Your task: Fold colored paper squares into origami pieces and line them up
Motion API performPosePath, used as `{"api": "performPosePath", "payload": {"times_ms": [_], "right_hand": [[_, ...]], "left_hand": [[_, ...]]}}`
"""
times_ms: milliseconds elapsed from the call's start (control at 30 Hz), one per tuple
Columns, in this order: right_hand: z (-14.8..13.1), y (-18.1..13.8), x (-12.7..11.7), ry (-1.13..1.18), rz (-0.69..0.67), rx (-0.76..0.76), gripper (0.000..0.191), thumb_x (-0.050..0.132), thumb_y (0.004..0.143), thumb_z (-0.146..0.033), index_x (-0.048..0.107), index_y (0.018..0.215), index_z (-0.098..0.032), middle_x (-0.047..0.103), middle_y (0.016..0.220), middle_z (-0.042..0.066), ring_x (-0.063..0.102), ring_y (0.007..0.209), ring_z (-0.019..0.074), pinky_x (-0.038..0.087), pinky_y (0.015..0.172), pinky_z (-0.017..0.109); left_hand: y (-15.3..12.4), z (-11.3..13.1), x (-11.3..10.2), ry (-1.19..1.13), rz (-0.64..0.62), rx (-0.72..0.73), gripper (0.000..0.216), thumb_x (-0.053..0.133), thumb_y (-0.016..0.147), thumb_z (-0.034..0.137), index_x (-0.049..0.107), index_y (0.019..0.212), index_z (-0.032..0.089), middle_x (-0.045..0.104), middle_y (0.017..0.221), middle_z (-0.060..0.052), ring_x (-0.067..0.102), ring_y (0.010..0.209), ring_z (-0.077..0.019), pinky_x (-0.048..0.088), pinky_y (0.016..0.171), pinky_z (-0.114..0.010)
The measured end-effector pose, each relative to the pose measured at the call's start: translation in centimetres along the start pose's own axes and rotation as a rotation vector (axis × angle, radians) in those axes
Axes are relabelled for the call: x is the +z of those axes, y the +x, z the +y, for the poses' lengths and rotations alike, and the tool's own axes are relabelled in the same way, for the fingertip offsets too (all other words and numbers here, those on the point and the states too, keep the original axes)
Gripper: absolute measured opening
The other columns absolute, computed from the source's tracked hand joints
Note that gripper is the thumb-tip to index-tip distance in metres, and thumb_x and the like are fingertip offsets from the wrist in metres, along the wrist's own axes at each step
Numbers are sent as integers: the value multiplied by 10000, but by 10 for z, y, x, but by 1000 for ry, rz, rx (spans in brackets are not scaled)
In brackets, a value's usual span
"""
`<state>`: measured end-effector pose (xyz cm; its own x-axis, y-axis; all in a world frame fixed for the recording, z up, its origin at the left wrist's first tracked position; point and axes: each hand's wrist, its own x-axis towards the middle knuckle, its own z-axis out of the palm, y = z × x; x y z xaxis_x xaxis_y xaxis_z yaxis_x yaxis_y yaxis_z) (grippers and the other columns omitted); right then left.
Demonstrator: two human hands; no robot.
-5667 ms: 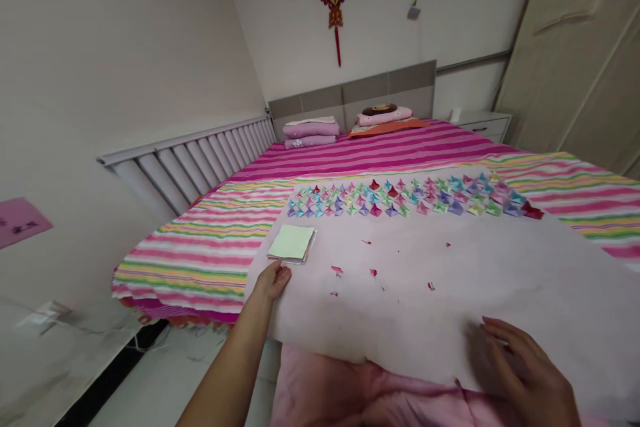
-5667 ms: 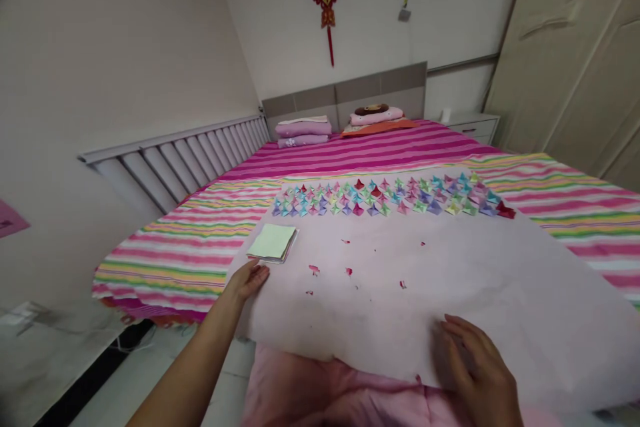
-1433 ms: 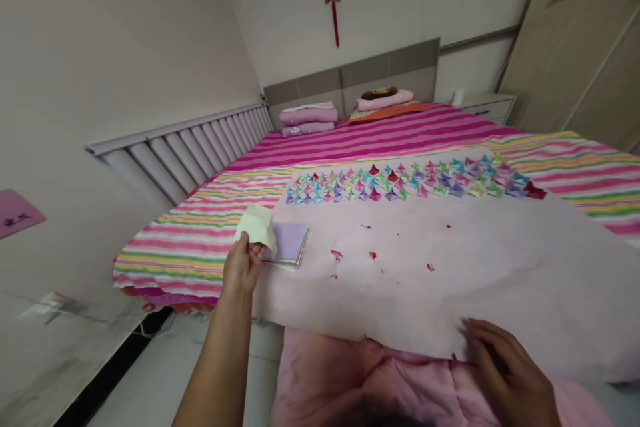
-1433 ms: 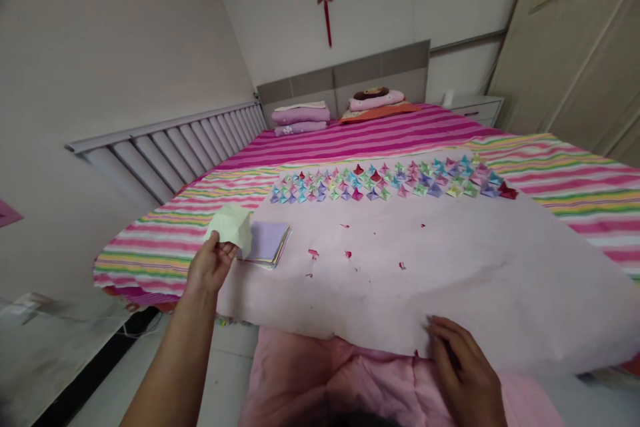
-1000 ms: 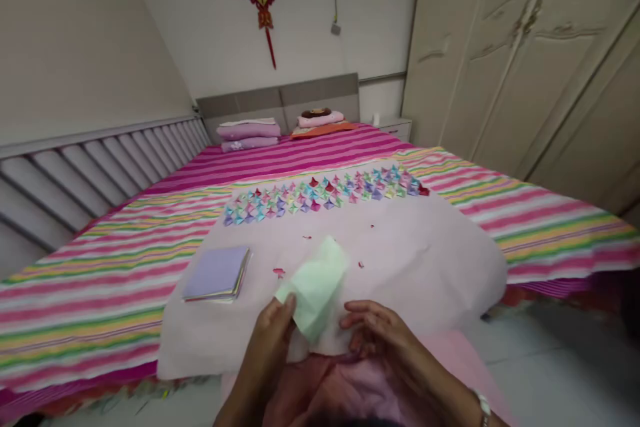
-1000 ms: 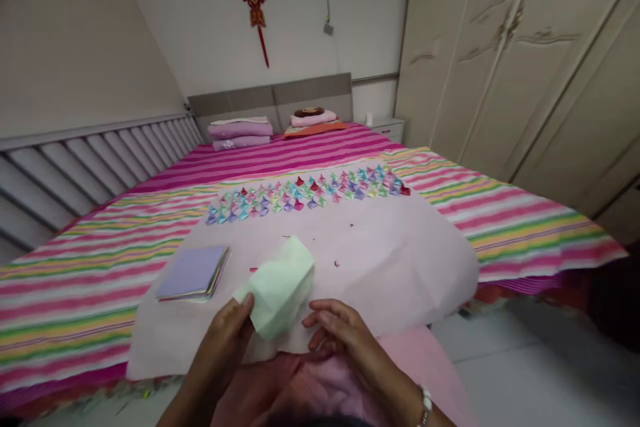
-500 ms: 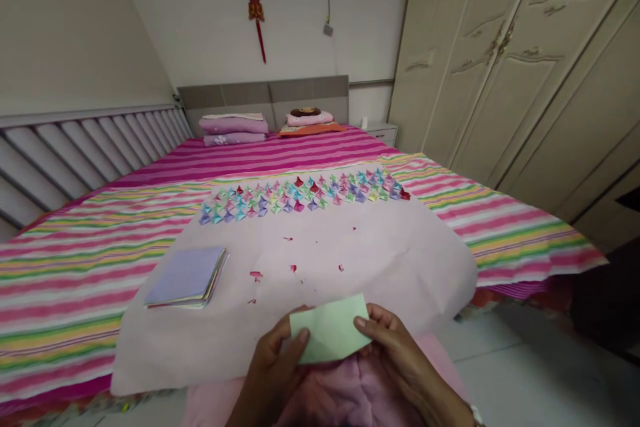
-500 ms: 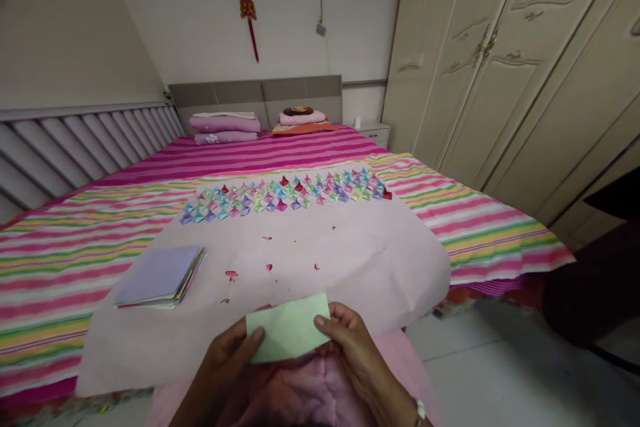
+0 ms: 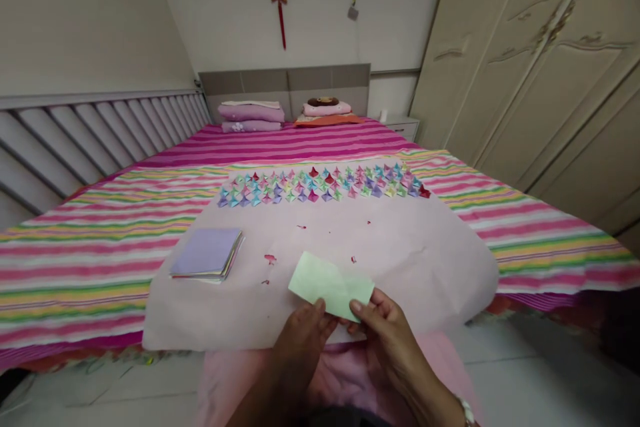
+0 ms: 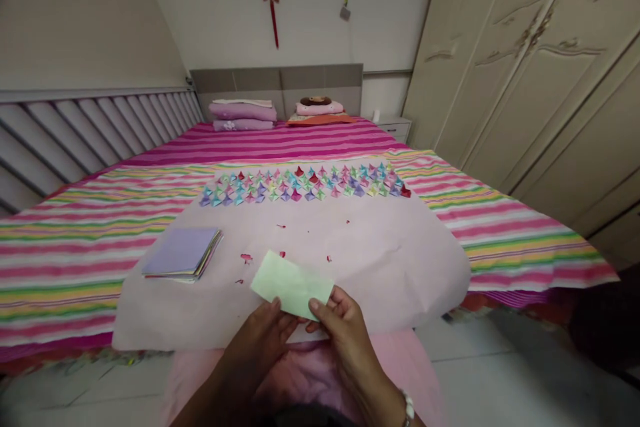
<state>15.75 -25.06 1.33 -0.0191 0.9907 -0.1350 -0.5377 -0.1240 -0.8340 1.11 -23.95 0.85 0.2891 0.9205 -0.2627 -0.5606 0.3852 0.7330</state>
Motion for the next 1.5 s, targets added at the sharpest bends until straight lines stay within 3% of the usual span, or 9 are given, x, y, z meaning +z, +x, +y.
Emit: {"api": "performPosePath", "payload": {"times_ms": [133, 367, 533, 700, 800, 900, 1133, 1400, 1500], "right_hand": [[3, -3, -1, 17, -47, 7, 297, 825, 655, -289, 690, 896, -181, 715, 755, 16, 611, 626, 146, 465, 614, 256], [-10, -1, 2, -66, 42, 32, 271, 832, 635, -348, 629, 683, -175, 630, 569, -29, 525, 483, 110, 417, 485, 224], [-10, -2, 5, -114, 45, -1, 264, 795, 683, -382, 661, 791, -182, 646, 617, -14, 543, 519, 129, 441, 508, 242], [-15, -9, -8, -339, -7, -238, 387, 670, 826, -356, 626, 1202, -272, 701, 1011, 48, 625, 803, 182, 500, 718, 299], [-19, -13, -14, -542, -176, -423, 484, 669, 817, -237, 570, 1276, -350, 524, 1380, 61, 552, 1132, 244, 477, 886, 364], [-23, -15, -12, -725, -255, -583, 442, 641, 812, -162, 630, 1210, -353, 377, 1494, 43, 448, 1270, 272, 447, 953, 404], [-30, -11, -2, -805, -270, -708, 283, 631, 793, -125, 754, 947, -328, 460, 1430, 32, 547, 1140, 254, 473, 938, 419], [-24, -7, -2, -659, -223, -481, 57, 703, 773, -246, 756, 793, -247, 644, 1171, 87, 601, 1038, 255, 469, 899, 388], [-24, -7, 2, -609, -195, -392, 89, 705, 786, -289, 731, 736, -219, 674, 1004, 82, 619, 930, 235, 492, 817, 351]], "left_hand": [[-6, 21, 21, 16, 26, 19, 255, 701, 773, 350, 711, 901, 129, 744, 979, -122, 652, 1033, -274, 502, 915, -368], [-12, 21, 21, 57, 84, -42, 321, 713, 753, 404, 702, 904, 122, 754, 856, -130, 688, 930, -300, 571, 749, -381], [-13, 22, 24, 69, 9, -14, 298, 764, 709, 302, 711, 924, 102, 755, 901, -139, 689, 938, -307, 565, 784, -382], [-11, 28, 19, 23, 107, 13, 300, 743, 738, 279, 698, 965, 87, 748, 956, -154, 695, 929, -296, 568, 802, -398], [-12, 33, 18, -13, 64, 31, 310, 722, 766, 280, 694, 1003, 83, 732, 1031, -164, 685, 965, -293, 554, 849, -401], [-16, 35, 20, 0, 31, 14, 313, 717, 772, 274, 697, 1024, 90, 730, 1043, -163, 681, 977, -293, 549, 859, -407], [-25, 35, 25, 101, -9, 18, 341, 762, 706, 285, 730, 989, 98, 750, 965, -151, 694, 914, -300, 539, 838, -421], [-24, 31, 15, 246, 43, 28, 353, 758, 700, 349, 742, 964, 117, 753, 946, -129, 701, 817, -258, 544, 713, -324], [-25, 31, 20, 238, -16, 56, 325, 782, 667, 305, 744, 940, 133, 756, 940, -112, 695, 840, -250, 532, 771, -328]]}}
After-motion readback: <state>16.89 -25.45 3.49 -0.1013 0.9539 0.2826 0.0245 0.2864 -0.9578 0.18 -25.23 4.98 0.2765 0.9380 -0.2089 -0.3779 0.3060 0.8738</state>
